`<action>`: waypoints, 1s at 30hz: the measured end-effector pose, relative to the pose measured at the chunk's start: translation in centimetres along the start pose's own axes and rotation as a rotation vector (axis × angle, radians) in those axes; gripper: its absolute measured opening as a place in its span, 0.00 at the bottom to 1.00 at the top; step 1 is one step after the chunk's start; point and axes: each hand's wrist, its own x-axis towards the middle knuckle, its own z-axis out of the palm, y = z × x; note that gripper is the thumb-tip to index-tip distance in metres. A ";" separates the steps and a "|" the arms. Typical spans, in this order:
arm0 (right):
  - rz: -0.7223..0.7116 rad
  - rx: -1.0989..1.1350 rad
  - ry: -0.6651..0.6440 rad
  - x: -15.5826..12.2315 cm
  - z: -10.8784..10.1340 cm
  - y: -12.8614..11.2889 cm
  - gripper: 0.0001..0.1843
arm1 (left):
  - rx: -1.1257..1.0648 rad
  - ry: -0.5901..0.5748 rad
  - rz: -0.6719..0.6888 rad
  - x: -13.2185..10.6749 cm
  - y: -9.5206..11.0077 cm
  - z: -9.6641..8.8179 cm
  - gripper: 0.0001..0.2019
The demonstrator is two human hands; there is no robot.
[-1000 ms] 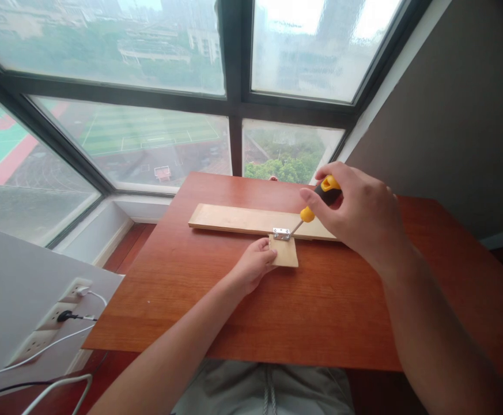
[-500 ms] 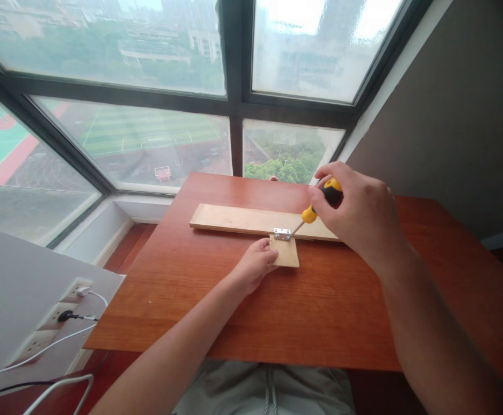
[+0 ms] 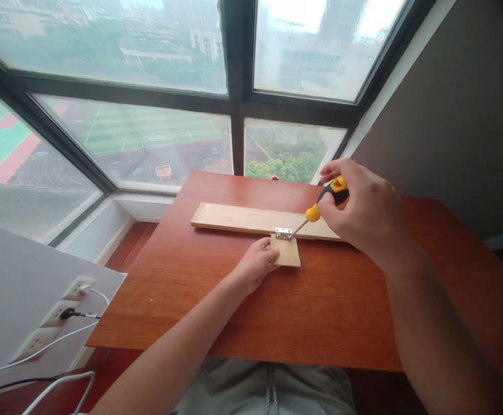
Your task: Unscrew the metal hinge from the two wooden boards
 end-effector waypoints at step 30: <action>0.093 -0.112 -0.025 0.2 -0.2 0.0 0.20 | -0.018 -0.006 -0.006 -0.1 0.2 0.1 0.13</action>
